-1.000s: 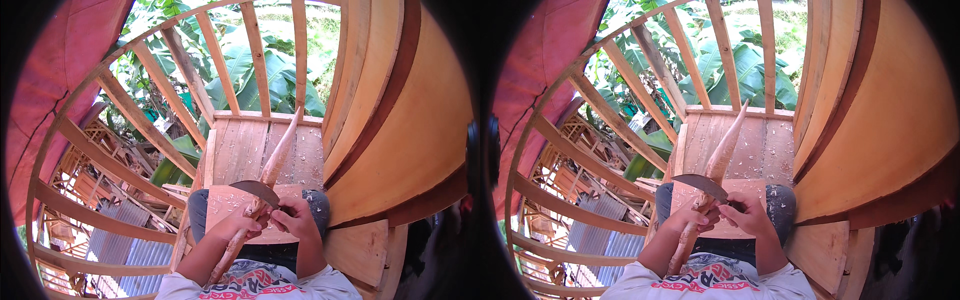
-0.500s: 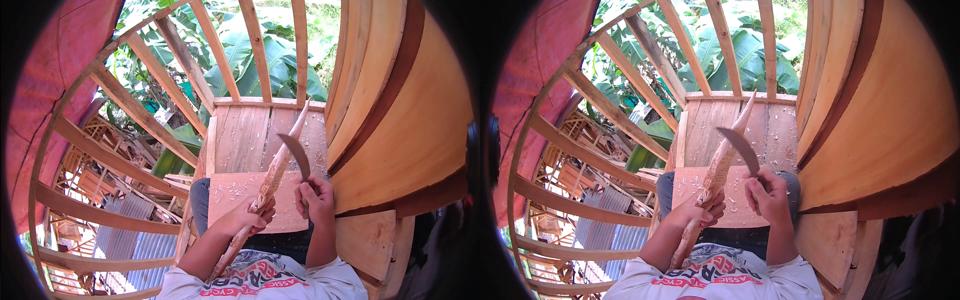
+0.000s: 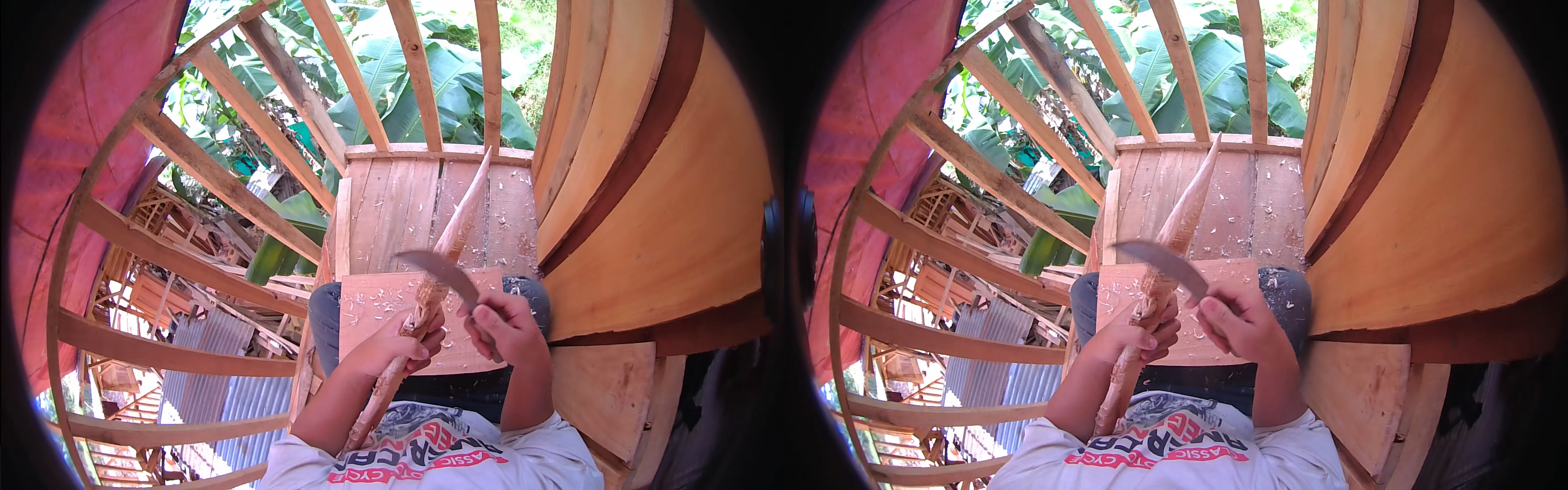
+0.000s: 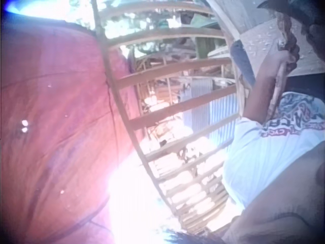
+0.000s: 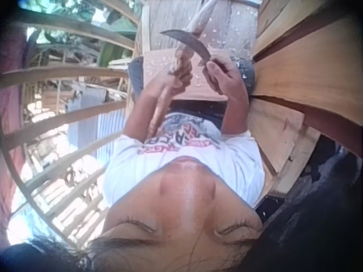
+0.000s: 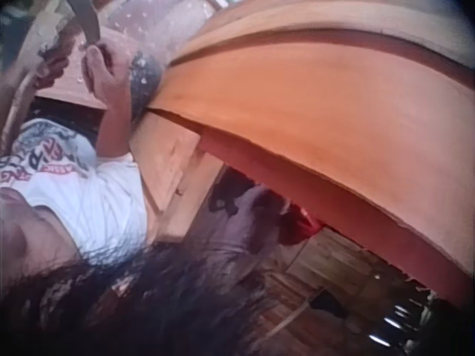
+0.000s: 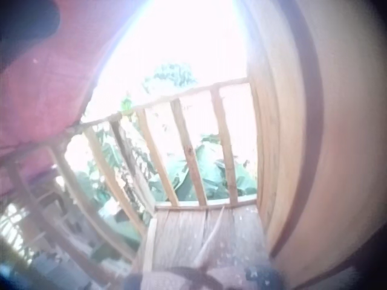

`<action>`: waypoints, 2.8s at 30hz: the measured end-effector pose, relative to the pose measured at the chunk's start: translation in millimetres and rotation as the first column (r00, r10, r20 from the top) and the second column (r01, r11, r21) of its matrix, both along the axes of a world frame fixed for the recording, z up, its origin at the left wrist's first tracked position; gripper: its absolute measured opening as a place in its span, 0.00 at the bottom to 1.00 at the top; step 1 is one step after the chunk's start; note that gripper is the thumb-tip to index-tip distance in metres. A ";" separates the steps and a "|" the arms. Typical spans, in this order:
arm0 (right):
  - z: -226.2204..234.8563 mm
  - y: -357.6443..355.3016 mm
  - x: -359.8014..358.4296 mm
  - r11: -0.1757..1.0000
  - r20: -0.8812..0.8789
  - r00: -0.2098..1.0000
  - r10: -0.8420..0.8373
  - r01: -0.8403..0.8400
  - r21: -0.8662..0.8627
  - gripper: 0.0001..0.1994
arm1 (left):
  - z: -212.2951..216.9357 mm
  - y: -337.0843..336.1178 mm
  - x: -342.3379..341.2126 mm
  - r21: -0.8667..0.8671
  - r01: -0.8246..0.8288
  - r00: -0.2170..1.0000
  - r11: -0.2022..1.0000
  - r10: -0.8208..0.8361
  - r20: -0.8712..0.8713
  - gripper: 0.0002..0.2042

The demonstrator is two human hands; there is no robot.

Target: The person sits cross-legged on a wooden platform and uses a curved knife to carve a long, tapered piece of wood. They hold the wood in their left hand and shave off thin layers with the knife in their right hand, creating wood shavings that accumulate on a board placed on their lap.

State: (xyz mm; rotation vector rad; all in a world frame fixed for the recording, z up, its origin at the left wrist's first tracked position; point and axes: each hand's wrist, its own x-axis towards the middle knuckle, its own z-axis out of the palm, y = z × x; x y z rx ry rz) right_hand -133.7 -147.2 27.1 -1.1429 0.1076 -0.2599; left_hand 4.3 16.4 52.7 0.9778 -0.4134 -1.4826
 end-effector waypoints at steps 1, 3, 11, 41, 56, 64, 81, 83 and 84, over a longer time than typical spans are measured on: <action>-4.1 -5.1 -1.1 0.986 -0.017 0.989 -0.145 0.146 0.082 0.12 | -3.1 0.6 3.1 -0.034 0.022 1.000 0.999 -0.022 -0.010 0.16; -3.0 -12.1 -5.1 1.000 -0.039 0.999 -0.025 0.025 0.004 0.11 | -7.9 2.7 5.2 -0.055 0.053 0.998 0.997 -0.055 -0.028 0.18; 5.4 7.3 -5.1 0.995 -0.019 0.995 0.095 -0.096 -0.036 0.09 | -3.9 -1.8 -0.5 0.028 0.049 0.999 0.998 -0.049 0.003 0.19; -2.9 8.4 5.3 0.998 -0.094 0.994 -0.061 0.059 -0.027 0.08 | -13.6 4.3 9.4 0.006 0.003 0.997 1.000 -0.003 -0.077 0.17; -16.9 1.9 12.6 0.993 -0.205 0.972 -0.116 0.118 -0.002 0.08 | -13.9 -5.9 1.0 -0.006 -0.220 0.618 0.976 0.144 0.773 0.24; -26.6 6.6 18.2 0.974 -0.227 0.949 -0.219 0.200 -0.103 0.16 | -1.1 -9.7 0.3 0.123 -0.293 0.307 0.948 -0.028 0.951 0.32; -66.5 -33.6 11.1 0.553 -0.011 0.675 -0.738 0.595 -0.583 0.27 | 10.7 4.8 -24.7 0.180 -0.202 0.053 0.963 -0.173 0.983 0.27; -66.1 -32.3 5.3 0.574 -0.013 0.692 -0.722 0.589 -0.569 0.28 | 9.4 7.9 -19.1 0.143 -0.217 -0.009 0.966 -0.148 0.989 0.26; -59.6 -22.4 6.8 0.606 0.012 0.741 -0.672 0.558 -0.567 0.27 | 8.7 6.7 -13.1 0.119 -0.238 -0.052 0.964 -0.135 0.990 0.26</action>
